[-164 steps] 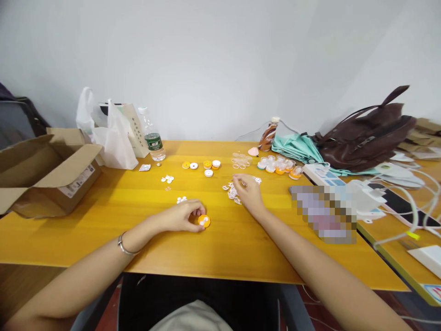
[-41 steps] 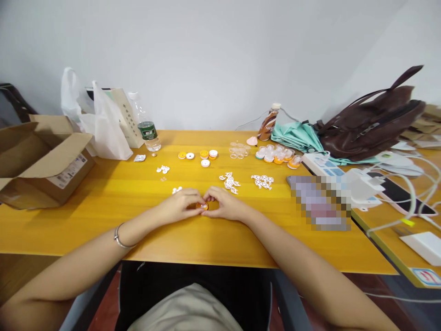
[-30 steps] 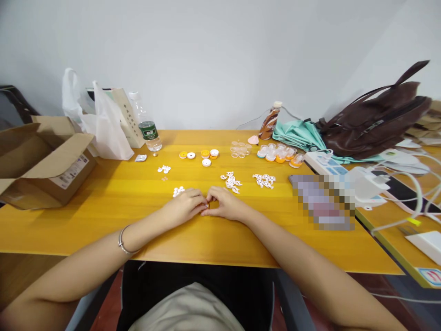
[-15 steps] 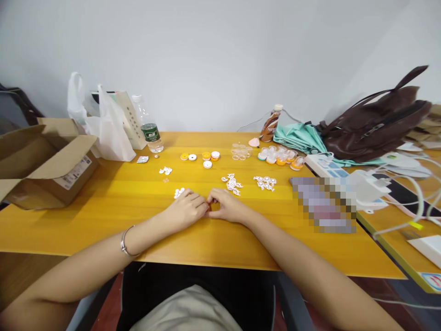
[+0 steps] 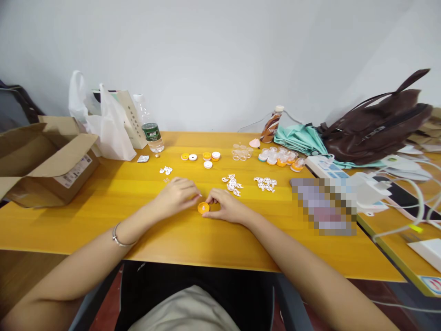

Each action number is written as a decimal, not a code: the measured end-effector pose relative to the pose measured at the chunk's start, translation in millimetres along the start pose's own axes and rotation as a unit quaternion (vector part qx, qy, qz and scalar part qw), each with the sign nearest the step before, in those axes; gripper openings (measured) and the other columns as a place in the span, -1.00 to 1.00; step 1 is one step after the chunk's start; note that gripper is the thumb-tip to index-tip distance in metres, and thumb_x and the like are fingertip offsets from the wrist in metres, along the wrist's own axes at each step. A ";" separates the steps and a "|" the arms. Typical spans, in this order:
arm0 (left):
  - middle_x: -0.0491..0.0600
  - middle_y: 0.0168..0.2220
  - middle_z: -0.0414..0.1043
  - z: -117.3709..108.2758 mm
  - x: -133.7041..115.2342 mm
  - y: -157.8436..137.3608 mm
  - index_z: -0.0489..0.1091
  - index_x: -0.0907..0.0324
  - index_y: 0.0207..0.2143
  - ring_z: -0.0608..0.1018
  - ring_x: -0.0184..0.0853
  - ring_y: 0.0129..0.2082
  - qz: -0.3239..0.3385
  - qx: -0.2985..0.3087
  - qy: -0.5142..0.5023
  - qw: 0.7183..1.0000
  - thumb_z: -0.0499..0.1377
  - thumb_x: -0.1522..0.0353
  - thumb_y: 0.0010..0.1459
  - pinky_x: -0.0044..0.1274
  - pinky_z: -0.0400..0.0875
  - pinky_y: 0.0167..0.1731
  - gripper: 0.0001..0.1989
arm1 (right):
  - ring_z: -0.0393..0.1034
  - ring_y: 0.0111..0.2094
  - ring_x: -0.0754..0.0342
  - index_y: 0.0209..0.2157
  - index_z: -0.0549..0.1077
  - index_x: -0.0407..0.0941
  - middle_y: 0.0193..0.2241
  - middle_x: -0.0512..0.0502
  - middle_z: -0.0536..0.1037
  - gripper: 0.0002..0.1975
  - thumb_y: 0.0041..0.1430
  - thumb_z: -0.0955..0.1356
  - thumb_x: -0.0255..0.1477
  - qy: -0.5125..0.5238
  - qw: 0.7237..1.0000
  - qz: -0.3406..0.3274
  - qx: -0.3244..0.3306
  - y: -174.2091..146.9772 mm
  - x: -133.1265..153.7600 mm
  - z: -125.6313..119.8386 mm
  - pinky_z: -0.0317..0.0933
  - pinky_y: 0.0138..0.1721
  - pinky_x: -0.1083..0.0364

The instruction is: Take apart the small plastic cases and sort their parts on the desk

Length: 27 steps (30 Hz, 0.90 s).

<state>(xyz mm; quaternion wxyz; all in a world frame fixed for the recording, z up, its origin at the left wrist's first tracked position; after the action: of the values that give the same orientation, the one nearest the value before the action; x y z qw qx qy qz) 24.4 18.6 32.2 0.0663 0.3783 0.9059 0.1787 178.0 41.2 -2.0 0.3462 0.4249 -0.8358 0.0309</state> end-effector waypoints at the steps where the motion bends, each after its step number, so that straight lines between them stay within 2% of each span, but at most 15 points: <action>1: -0.04 -0.38 0.41 -4.5 10.6 -1.3 0.39 0.20 -0.36 0.42 -0.36 -0.33 -0.027 0.001 0.011 1.000 -0.01 0.32 0.20 -0.50 0.12 -0.31 -0.78 | 0.27 -0.36 0.11 -0.37 0.35 -0.11 -0.40 -0.02 0.39 -0.73 -0.03 0.40 -0.24 0.001 1.000 0.005 0.002 -0.4 0.3 -0.4 0.17 -0.32 0.12; 4: -0.02 -0.40 0.42 -10.5 38.4 -6.7 0.40 0.22 -0.42 0.43 -0.33 -0.37 -0.101 0.044 0.051 0.993 0.05 0.37 0.13 -0.49 0.13 -0.33 -0.84 | 0.28 -0.34 0.10 -0.36 0.35 -0.11 -0.39 -0.03 0.39 -0.75 -0.02 0.39 -0.25 -0.001 1.000 0.016 0.006 -1.2 1.4 -1.5 0.18 -0.31 0.13; 6: -0.01 -0.41 0.42 -9.9 48.1 -9.5 0.39 0.22 -0.45 0.44 -0.31 -0.39 -0.127 0.077 0.068 0.987 0.06 0.41 0.10 -0.48 0.14 -0.36 -0.86 | 0.28 -0.34 0.11 -0.35 0.36 -0.11 -0.39 -0.04 0.39 -0.76 -0.01 0.39 -0.26 0.002 1.000 0.017 0.007 -1.3 2.1 -2.0 0.19 -0.31 0.12; 13: 0.03 -0.45 0.40 -5.9 43.5 -10.7 0.36 0.25 -0.49 0.44 -0.30 -0.42 -0.117 0.114 0.067 0.984 0.03 0.48 0.08 -0.48 0.18 -0.37 -0.85 | 0.29 -0.34 0.10 -0.32 0.39 -0.11 -0.38 -0.05 0.41 -0.75 0.00 0.38 -0.26 0.015 1.000 0.020 0.008 -1.1 -0.3 -1.4 0.22 -0.30 0.11; 17: 0.02 -0.46 0.39 -8.5 38.8 -11.6 0.36 0.25 -0.50 0.42 -0.31 -0.45 -0.109 0.119 0.067 0.985 0.04 0.41 0.12 -0.49 0.17 -0.39 -0.82 | 0.29 -0.34 0.11 -0.31 0.40 -0.11 -0.39 -0.05 0.40 -0.76 0.00 0.38 -0.27 0.018 1.000 0.018 0.009 -0.9 -0.7 -1.9 0.22 -0.31 0.12; 20: 0.01 -0.41 0.40 -12.0 28.3 -10.2 0.37 0.24 -0.44 0.42 -0.31 -0.40 -0.084 0.091 0.078 0.989 0.04 0.35 0.16 -0.49 0.14 -0.36 -0.80 | 0.29 -0.34 0.11 -0.31 0.40 -0.11 -0.39 -0.04 0.40 -0.77 0.01 0.37 -0.27 0.018 1.000 0.015 0.009 -1.0 -0.5 -2.3 0.22 -0.31 0.12; 27: -0.05 -0.38 0.38 -1.1 -11.1 -5.7 0.36 0.20 -0.31 0.39 -0.38 -0.34 0.078 0.039 0.042 0.995 -0.06 0.30 0.25 -0.50 0.09 -0.33 -0.75 | 0.28 -0.35 0.11 -0.31 0.38 -0.11 -0.41 -0.03 0.38 -0.79 0.02 0.37 -0.30 0.021 1.000 -0.003 0.004 -1.0 -3.0 -1.0 0.21 -0.31 0.11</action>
<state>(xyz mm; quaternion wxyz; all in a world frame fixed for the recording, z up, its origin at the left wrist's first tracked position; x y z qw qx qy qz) 28.2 6.7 30.9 -0.0003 0.4426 0.8816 0.1638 180.5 43.0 -3.3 0.3622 0.4286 -0.8266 0.0424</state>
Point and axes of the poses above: each hand's wrist, its own y-axis towards the middle knuckle, its own z-axis out of the palm, x = y × z, the point moved 4 cm from there along y, towards the middle knuckle
